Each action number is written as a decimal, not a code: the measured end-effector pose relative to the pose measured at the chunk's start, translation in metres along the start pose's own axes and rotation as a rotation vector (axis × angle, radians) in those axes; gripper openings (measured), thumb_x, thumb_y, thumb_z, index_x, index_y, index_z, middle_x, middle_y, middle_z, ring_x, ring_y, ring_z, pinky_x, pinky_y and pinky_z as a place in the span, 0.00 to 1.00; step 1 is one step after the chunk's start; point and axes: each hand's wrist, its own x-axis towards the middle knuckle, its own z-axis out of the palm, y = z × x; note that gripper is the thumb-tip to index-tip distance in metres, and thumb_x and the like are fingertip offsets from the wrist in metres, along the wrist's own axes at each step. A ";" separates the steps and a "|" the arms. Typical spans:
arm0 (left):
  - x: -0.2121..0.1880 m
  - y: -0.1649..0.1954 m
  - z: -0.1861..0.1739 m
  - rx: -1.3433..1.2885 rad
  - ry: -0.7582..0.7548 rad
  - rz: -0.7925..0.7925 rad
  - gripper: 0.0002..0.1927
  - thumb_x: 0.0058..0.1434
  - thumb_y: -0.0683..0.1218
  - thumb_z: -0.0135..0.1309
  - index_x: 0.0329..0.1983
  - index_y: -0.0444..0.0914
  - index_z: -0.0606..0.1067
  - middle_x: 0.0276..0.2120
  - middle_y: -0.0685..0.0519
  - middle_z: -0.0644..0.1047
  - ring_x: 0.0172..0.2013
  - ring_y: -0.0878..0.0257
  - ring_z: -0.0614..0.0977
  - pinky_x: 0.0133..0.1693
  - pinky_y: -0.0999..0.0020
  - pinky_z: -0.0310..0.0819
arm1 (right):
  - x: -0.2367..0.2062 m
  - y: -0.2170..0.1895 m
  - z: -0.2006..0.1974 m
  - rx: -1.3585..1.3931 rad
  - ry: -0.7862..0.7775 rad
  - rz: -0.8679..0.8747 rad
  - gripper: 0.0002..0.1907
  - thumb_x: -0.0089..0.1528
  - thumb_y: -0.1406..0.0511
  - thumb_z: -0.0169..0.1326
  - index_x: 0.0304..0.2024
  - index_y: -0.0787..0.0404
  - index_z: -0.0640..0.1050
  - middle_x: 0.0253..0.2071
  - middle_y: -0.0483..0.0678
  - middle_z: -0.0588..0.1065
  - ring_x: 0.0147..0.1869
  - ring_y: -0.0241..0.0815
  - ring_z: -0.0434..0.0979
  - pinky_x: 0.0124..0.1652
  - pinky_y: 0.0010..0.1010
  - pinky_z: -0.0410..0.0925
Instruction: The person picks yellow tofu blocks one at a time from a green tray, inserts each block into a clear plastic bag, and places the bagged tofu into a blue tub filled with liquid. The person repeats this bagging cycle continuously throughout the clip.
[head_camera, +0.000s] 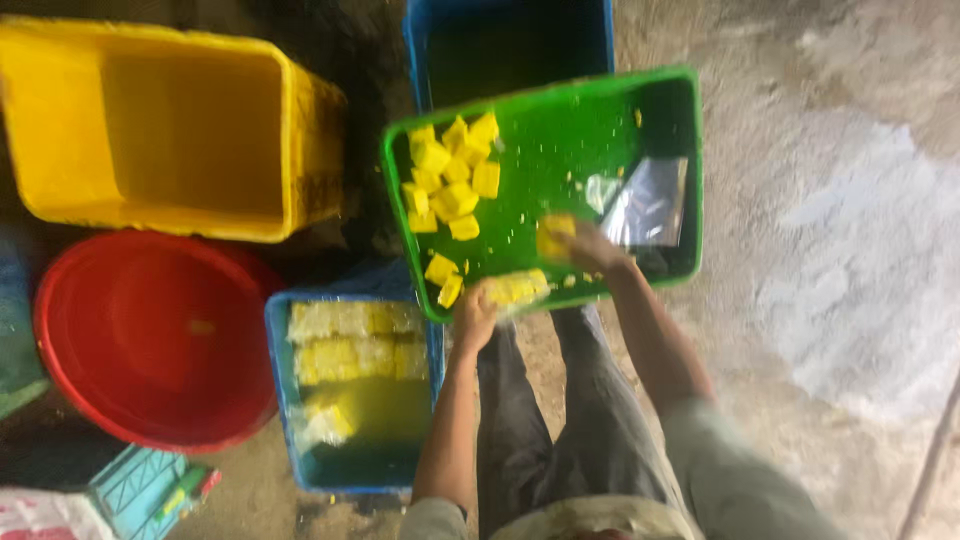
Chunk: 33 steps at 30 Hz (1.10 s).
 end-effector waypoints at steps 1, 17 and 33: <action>0.000 0.002 -0.001 -0.034 -0.003 0.010 0.17 0.57 0.43 0.62 0.51 0.38 0.80 0.38 0.44 0.82 0.37 0.50 0.83 0.42 0.60 0.77 | -0.023 0.009 0.000 0.180 -0.211 -0.107 0.30 0.66 0.54 0.56 0.64 0.67 0.70 0.57 0.57 0.75 0.59 0.48 0.78 0.57 0.42 0.75; -0.053 -0.045 0.050 -0.191 0.196 0.139 0.13 0.74 0.47 0.48 0.54 0.36 0.77 0.44 0.41 0.81 0.41 0.48 0.83 0.43 0.59 0.78 | -0.021 0.140 0.119 -0.793 0.435 -0.123 0.21 0.59 0.64 0.58 0.53 0.67 0.74 0.50 0.70 0.72 0.48 0.72 0.76 0.46 0.54 0.71; -0.005 -0.015 0.072 0.255 0.138 0.076 0.27 0.55 0.45 0.64 0.55 0.32 0.70 0.55 0.36 0.70 0.61 0.37 0.70 0.64 0.44 0.64 | 0.129 -0.020 0.100 -1.019 0.867 -0.620 0.22 0.61 0.57 0.64 0.50 0.59 0.72 0.44 0.54 0.78 0.49 0.52 0.77 0.46 0.44 0.72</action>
